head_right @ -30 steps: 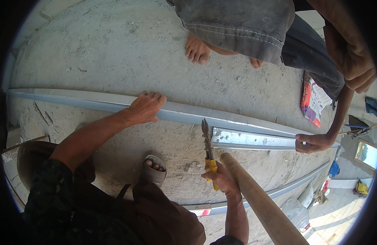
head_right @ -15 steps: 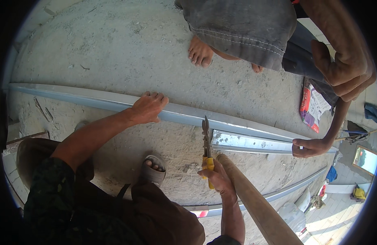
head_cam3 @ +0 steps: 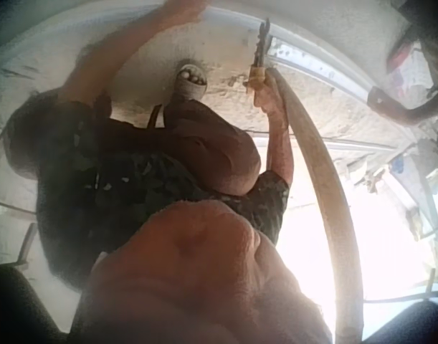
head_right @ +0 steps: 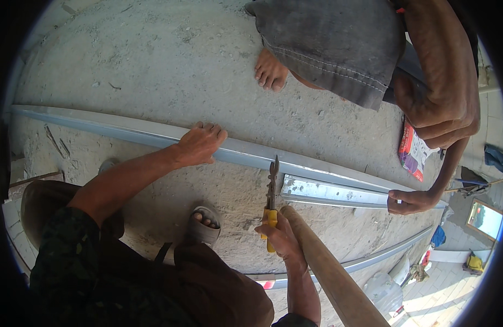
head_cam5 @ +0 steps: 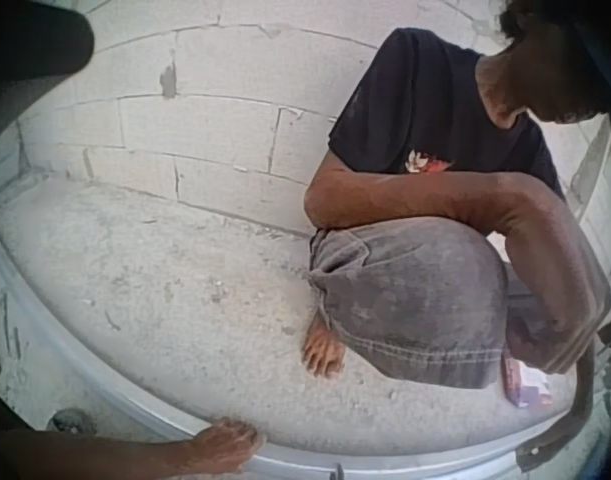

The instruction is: The person uses a marker to label points on a long metal stud and then uses shears to cut the metal at those points while another person assists by holding the material.

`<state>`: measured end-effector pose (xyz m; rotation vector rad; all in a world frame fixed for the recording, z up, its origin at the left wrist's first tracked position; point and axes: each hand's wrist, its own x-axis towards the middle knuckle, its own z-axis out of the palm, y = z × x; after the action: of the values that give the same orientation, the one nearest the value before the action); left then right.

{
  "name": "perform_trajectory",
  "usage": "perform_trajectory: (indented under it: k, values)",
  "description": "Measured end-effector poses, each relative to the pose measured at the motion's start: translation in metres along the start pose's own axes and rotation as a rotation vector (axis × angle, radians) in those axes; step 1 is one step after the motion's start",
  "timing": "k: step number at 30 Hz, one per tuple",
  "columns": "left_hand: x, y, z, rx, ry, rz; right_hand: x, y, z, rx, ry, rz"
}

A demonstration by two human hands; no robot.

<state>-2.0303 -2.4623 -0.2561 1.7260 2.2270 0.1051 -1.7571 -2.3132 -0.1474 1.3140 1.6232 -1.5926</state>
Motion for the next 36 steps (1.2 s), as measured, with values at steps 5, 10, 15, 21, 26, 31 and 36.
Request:
perform_trajectory:
  k: [5,10,15,21,26,31,36]
  values:
    - [0.0,-0.002,0.003,0.002,0.03,0.016,0.006,0.006,-0.008,0.021,0.0,-0.057]
    - [0.001,-0.003,0.006,0.001,0.006,0.011,0.006,0.0,-0.004,0.007,-0.007,-0.049]
    - [0.001,-0.001,0.006,-0.003,0.025,0.013,0.013,0.016,0.005,0.011,0.049,-0.104]
    - [0.003,-0.004,0.002,-0.026,0.0,0.006,0.018,0.021,0.014,0.038,0.103,-0.171]
    - [0.005,-0.008,0.003,-0.033,-0.006,0.01,0.024,0.029,0.009,-0.022,0.131,-0.207]
    - [0.001,-0.01,-0.002,-0.05,0.029,0.038,0.026,0.024,0.005,-0.09,0.113,-0.228]
    - [-0.012,0.069,-0.003,-0.417,0.426,0.028,0.02,0.025,0.006,-0.023,0.149,-0.211]
